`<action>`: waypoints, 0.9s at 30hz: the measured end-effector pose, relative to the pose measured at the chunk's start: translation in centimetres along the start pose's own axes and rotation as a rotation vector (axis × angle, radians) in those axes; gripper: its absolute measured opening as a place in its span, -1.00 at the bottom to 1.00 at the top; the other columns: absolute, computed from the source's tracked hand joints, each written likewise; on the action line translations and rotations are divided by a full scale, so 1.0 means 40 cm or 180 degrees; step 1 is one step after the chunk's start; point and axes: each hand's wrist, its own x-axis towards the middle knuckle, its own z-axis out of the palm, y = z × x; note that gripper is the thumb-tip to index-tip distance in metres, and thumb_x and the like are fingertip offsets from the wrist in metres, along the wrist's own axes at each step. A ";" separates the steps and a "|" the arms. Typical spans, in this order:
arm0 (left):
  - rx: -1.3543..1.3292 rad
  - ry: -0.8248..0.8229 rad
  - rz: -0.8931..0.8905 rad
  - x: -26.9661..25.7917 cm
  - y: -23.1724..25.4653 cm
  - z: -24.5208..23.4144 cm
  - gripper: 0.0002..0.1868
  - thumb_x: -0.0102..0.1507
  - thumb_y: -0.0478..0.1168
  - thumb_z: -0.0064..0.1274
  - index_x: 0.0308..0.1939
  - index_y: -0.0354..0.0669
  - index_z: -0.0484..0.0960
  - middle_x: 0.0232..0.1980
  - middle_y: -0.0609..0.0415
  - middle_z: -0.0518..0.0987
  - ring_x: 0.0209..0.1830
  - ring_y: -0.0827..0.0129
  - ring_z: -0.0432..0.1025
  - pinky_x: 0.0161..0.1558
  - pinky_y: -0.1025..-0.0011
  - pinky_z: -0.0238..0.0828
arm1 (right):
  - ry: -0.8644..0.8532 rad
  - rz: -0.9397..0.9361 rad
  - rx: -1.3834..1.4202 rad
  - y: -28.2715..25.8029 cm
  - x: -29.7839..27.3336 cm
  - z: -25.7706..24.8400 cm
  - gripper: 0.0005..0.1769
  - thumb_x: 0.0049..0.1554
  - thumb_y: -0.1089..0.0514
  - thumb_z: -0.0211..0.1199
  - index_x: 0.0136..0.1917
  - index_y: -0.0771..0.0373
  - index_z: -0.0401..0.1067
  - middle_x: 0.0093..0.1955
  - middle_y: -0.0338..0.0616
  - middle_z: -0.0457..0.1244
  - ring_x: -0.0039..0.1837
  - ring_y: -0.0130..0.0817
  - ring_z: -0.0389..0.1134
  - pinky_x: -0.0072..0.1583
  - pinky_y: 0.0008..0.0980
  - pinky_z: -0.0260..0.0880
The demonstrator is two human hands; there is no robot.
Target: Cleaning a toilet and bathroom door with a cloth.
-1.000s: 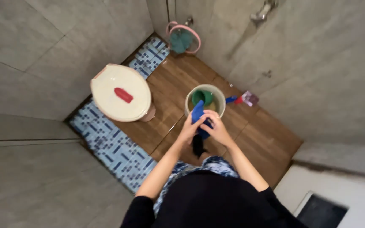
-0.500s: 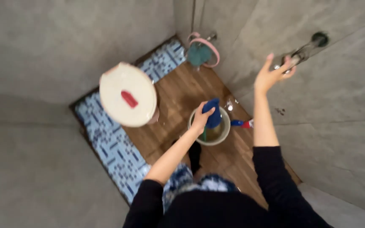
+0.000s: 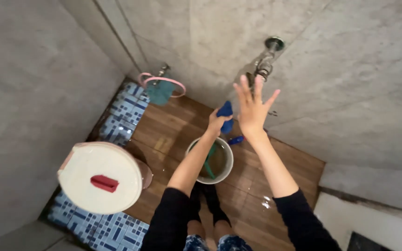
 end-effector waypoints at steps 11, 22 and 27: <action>0.2667 -0.0414 0.1848 0.084 0.049 0.085 -0.42 -0.01 -0.43 0.03 0.13 -0.11 0.50 -0.02 -0.17 0.64 0.07 -0.09 0.55 0.06 0.16 0.47 | -0.0972 0.3544 0.5235 0.029 -0.402 0.460 -0.27 0.20 -0.02 0.25 0.55 -0.02 0.04 0.36 -0.06 0.17 0.39 0.06 0.25 0.36 0.17 0.32; 0.3593 -0.0671 0.2000 0.074 0.057 -0.011 -0.46 -0.08 -0.30 0.41 -0.01 -0.15 0.64 -0.08 -0.16 0.65 -0.06 -0.06 0.53 -0.06 0.15 0.47 | -0.2226 0.4115 0.6440 -0.086 -0.246 0.714 -0.67 0.25 -0.01 0.37 0.20 0.12 0.39 0.00 -0.24 0.30 0.02 -0.31 0.35 0.02 -0.07 0.53; 0.4157 -0.0374 0.1246 0.089 0.084 -0.014 -0.53 -0.06 -0.22 0.49 -0.10 -0.10 0.69 -0.27 -0.05 0.69 -0.24 0.14 0.58 -0.16 0.23 0.50 | -0.2196 0.3794 0.5365 -0.071 -0.241 0.707 -0.73 0.22 -0.09 0.19 0.08 0.05 0.52 -0.09 -0.28 0.40 -0.17 -0.48 0.40 -0.14 -0.37 0.47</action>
